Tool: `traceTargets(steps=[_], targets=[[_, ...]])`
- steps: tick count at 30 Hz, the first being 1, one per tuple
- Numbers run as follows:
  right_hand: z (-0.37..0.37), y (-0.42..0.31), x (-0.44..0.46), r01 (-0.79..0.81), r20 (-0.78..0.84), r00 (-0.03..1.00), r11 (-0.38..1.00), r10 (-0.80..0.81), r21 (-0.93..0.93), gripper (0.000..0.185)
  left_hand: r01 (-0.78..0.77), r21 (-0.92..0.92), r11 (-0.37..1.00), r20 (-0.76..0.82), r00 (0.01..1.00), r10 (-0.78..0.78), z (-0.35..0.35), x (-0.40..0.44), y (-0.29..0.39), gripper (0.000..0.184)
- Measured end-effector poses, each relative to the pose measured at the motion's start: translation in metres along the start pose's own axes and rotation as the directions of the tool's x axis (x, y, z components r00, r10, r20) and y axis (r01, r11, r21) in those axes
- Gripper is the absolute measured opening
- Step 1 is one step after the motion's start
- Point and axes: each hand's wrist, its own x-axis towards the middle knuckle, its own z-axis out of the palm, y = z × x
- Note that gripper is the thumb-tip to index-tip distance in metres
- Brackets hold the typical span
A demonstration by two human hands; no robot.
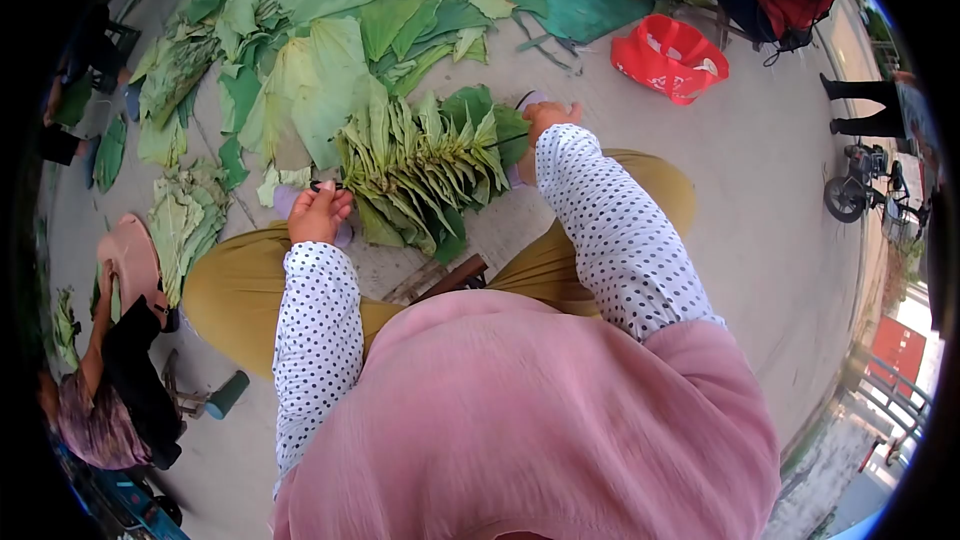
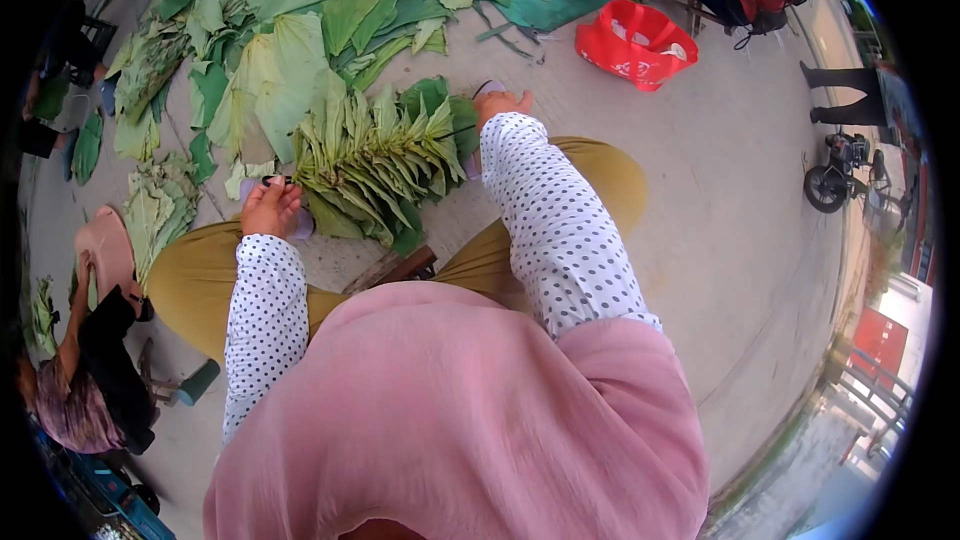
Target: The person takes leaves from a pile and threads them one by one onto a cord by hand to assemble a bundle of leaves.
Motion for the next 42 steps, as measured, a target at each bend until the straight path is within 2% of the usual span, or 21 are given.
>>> traceTargets(steps=[1, 2, 4, 5, 7, 8, 9, 11, 13, 17, 19, 23, 25, 29, 31, 33, 34, 37, 42], targets=[[-0.006, -0.006, -0.007, 0.087, -0.032, 0.995, 0.984, -0.093, -0.153, 0.038, 0.002, 0.012, 1.000, 0.006, 1.000, -0.002, 0.001, -0.001, 0.001, 0.012], [-0.012, -0.012, -0.011, 0.087, -0.034, 0.995, 0.985, -0.093, -0.151, 0.038, 0.003, 0.024, 1.000, 0.012, 1.000, -0.003, 0.002, -0.003, 0.001, 0.012], [-0.018, -0.027, -0.018, 0.295, -0.124, 0.931, 0.908, -0.343, -0.296, 0.038, 0.000, 0.032, 0.999, 0.012, 1.000, -0.001, 0.003, -0.004, 0.002, 0.013], [-0.017, -0.033, -0.017, 0.294, -0.124, 0.932, 0.910, -0.341, -0.292, 0.038, -0.001, 0.038, 0.999, 0.012, 1.000, 0.000, 0.004, -0.005, 0.002, 0.013], [-0.010, -0.043, -0.012, 0.514, -0.025, 0.845, 0.826, -0.534, -0.232, 0.037, -0.003, 0.051, 0.999, 0.014, 1.000, 0.002, 0.004, -0.005, 0.002, 0.013], [-0.005, -0.047, -0.012, 0.537, -0.001, 0.834, 0.812, -0.552, -0.228, 0.037, -0.006, 0.060, 0.998, 0.014, 1.000, 0.005, 0.004, -0.005, 0.001, 0.013], [-0.005, -0.051, -0.014, 0.539, -0.005, 0.833, 0.812, -0.554, -0.226, 0.037, -0.009, 0.062, 0.998, 0.012, 1.000, 0.009, 0.004, -0.005, 0.001, 0.013], [-0.005, -0.059, -0.016, 0.540, 0.122, 0.842, 0.815, -0.526, -0.212, 0.037, -0.007, 0.062, 0.998, 0.013, 1.000, 0.006, 0.003, -0.005, 0.000, 0.012], [0.003, -0.062, -0.014, 0.538, 0.125, 0.843, 0.819, -0.523, -0.202, 0.039, -0.011, 0.064, 0.998, 0.010, 1.000, 0.011, 0.003, -0.006, 0.000, 0.012], [0.012, -0.060, -0.013, 0.526, 0.031, 0.851, 0.848, -0.525, -0.063, 0.037, -0.005, 0.058, 0.998, 0.008, 1.000, 0.005, 0.002, -0.006, -0.001, 0.012], [0.004, -0.062, -0.013, 0.516, 0.114, 0.855, 0.850, -0.505, -0.109, 0.037, 0.000, 0.055, 0.999, 0.006, 1.000, 0.000, 0.001, -0.004, -0.002, 0.011], [-0.009, -0.052, -0.015, 0.507, 0.146, 0.861, 0.843, -0.487, -0.180, 0.037, 0.010, 0.040, 0.999, -0.004, 1.000, -0.009, 0.000, -0.002, -0.002, 0.012], [-0.015, -0.044, -0.014, 0.389, 0.111, 0.921, 0.899, -0.374, -0.199, 0.037, 0.013, 0.026, 1.000, -0.017, 1.000, -0.013, -0.002, -0.001, -0.002, 0.012], [-0.017, -0.027, -0.010, 0.279, 0.075, 0.960, 0.922, -0.268, -0.269, 0.038, 0.012, -0.015, 1.000, -0.023, 1.000, -0.012, -0.003, -0.002, -0.002, 0.014], [-0.010, -0.031, -0.011, 0.301, 0.052, 0.953, 0.914, -0.299, -0.271, 0.040, 0.002, 0.000, 1.000, -0.017, 1.000, -0.002, -0.001, -0.003, 0.000, 0.014], [-0.005, -0.043, -0.014, 0.443, -0.049, 0.885, 0.868, -0.464, -0.223, 0.043, 0.013, 0.039, 0.999, 0.006, 1.000, -0.013, 0.002, -0.005, 0.001, 0.014], [-0.005, -0.049, -0.016, 0.496, 0.004, 0.863, 0.844, -0.506, -0.203, 0.042, 0.014, 0.040, 0.999, 0.003, 1.000, -0.015, 0.002, -0.007, 0.001, 0.014], [0.000, -0.066, -0.017, 0.523, 0.106, 0.852, 0.844, -0.513, -0.116, 0.041, 0.004, 0.034, 0.999, 0.001, 1.000, -0.004, 0.003, -0.009, 0.000, 0.013], [-0.002, -0.065, -0.017, 0.505, 0.140, 0.862, 0.845, -0.486, -0.175, 0.038, 0.012, 0.009, 1.000, -0.002, 1.000, -0.012, -0.001, -0.004, -0.003, 0.012]])
